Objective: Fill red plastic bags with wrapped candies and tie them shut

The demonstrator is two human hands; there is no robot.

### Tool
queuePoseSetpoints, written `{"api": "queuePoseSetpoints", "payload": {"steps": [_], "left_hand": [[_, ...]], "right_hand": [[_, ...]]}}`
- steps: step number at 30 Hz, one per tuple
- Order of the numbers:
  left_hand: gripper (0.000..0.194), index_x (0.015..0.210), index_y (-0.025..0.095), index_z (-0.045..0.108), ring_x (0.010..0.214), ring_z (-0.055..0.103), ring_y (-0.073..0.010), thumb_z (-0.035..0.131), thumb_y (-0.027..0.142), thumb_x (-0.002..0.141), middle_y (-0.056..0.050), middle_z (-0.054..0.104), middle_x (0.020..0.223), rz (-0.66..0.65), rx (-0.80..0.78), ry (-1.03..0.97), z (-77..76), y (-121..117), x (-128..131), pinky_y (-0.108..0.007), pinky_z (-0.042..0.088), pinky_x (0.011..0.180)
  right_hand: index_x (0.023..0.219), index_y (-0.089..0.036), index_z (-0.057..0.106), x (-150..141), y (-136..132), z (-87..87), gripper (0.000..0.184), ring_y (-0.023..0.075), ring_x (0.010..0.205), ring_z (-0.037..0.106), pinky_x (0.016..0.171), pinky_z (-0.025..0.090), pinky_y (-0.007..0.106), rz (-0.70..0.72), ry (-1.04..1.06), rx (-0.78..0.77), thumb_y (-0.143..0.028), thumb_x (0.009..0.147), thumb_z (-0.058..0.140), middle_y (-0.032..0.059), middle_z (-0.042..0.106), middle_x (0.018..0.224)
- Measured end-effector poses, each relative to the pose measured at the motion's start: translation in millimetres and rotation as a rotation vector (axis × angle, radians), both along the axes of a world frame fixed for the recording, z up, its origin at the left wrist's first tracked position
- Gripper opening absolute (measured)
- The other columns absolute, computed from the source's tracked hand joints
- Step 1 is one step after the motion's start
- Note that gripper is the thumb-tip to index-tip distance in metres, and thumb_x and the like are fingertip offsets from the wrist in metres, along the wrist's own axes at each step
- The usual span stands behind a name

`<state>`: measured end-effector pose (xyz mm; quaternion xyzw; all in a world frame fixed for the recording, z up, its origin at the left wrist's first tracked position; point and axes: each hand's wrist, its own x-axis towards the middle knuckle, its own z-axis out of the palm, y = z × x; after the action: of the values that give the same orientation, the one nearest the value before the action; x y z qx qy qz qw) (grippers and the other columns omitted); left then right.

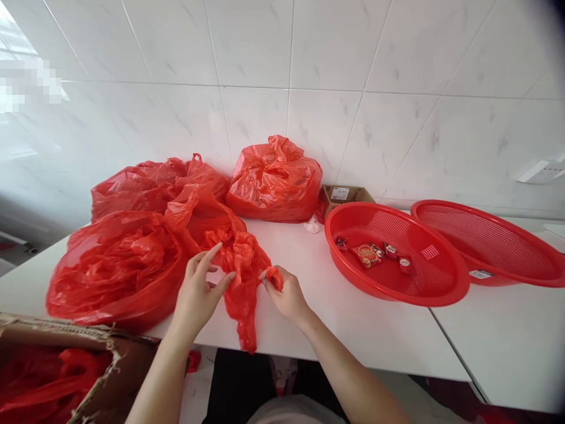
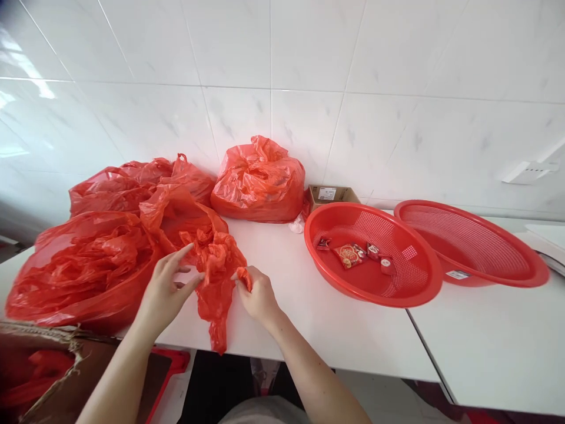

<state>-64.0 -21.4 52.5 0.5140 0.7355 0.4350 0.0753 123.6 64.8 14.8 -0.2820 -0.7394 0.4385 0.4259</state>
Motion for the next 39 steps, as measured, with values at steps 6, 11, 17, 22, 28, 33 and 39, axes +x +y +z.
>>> {"api": "queuePoseSetpoints", "payload": {"steps": [6, 11, 17, 22, 28, 33, 39], "left_hand": [[0.017, 0.083, 0.026, 0.073, 0.07, 0.065, -0.0171, 0.061, 0.024, 0.071, -0.001, 0.071, 0.092, -0.127, -0.181, 0.046, -26.9, 30.6, 8.4, -0.028, 0.05, 0.065], [0.023, 0.095, 0.019, 0.066, 0.079, 0.068, -0.0217, 0.055, 0.033, 0.08, -0.005, 0.071, 0.087, 0.188, -0.002, 0.024, 7.4, 26.2, -25.5, -0.034, 0.054, 0.074], [0.033, 0.113, 0.011, 0.062, 0.123, 0.054, -0.0367, 0.058, 0.02, 0.081, -0.018, 0.058, 0.127, 0.354, 0.018, 0.212, 38.1, 63.1, -56.8, -0.053, 0.04, 0.105], [0.056, 0.138, 0.004, 0.042, 0.142, 0.03, -0.0427, 0.049, 0.011, 0.083, -0.028, 0.035, 0.148, 0.261, -0.043, 0.233, 40.1, 77.3, -37.5, -0.061, 0.031, 0.111], [0.039, 0.126, 0.036, 0.051, 0.137, 0.041, -0.0286, 0.051, 0.024, 0.089, -0.008, 0.047, 0.139, -0.054, 0.329, 0.28, 10.7, 19.0, 87.0, -0.052, 0.035, 0.114], [0.041, 0.12, 0.028, 0.06, 0.137, 0.036, -0.0401, 0.055, 0.019, 0.081, -0.013, 0.042, 0.146, -0.178, -0.024, 0.303, -74.3, 11.5, 117.1, -0.062, 0.04, 0.104], [0.028, 0.094, 0.025, 0.07, 0.105, 0.061, -0.0306, 0.046, 0.022, 0.079, -0.008, 0.066, 0.114, -0.142, -0.166, 0.183, -72.3, 15.5, 31.3, -0.046, 0.049, 0.092]], "right_hand": [[0.083, -0.021, 0.065, 20.9, -7.9, -4.9, 0.026, 0.0163, 0.082, 0.062, 0.079, 0.05, 0.03, 0.033, -0.008, 0.123, -0.006, 0.08, 0.043, 0.0035, 0.063, 0.086], [0.079, -0.02, 0.062, 56.7, 1.3, -28.4, 0.022, 0.0161, 0.077, 0.061, 0.075, 0.049, 0.03, -0.238, -0.019, 0.016, -0.009, 0.079, 0.043, 0.002, 0.061, 0.081], [0.077, -0.02, 0.06, 70.8, 0.2, -46.3, 0.018, 0.0172, 0.076, 0.062, 0.073, 0.051, 0.03, -0.254, -0.039, -0.062, -0.013, 0.077, 0.044, 0.0021, 0.061, 0.081], [0.078, -0.02, 0.061, 68.4, -0.9, -46.6, 0.017, 0.0174, 0.075, 0.062, 0.072, 0.052, 0.031, -0.251, -0.029, -0.064, -0.014, 0.078, 0.046, 0.0026, 0.063, 0.08], [0.096, -0.018, 0.064, 69.7, -4.3, -42.0, 0.019, 0.0185, 0.083, 0.064, 0.078, 0.054, 0.032, -0.347, 0.116, -0.211, -0.03, 0.09, 0.05, 0.0051, 0.068, 0.088], [0.107, -0.02, 0.067, 72.7, -23.1, -29.9, 0.028, 0.0202, 0.093, 0.068, 0.083, 0.055, 0.032, -0.275, 0.131, -0.147, -0.037, 0.097, 0.046, 0.0074, 0.071, 0.098], [0.105, -0.021, 0.069, 104.4, -30.5, -19.3, 0.026, 0.0193, 0.086, 0.067, 0.079, 0.053, 0.03, -0.291, 0.027, -0.01, -0.034, 0.097, 0.048, 0.007, 0.07, 0.095]]}}
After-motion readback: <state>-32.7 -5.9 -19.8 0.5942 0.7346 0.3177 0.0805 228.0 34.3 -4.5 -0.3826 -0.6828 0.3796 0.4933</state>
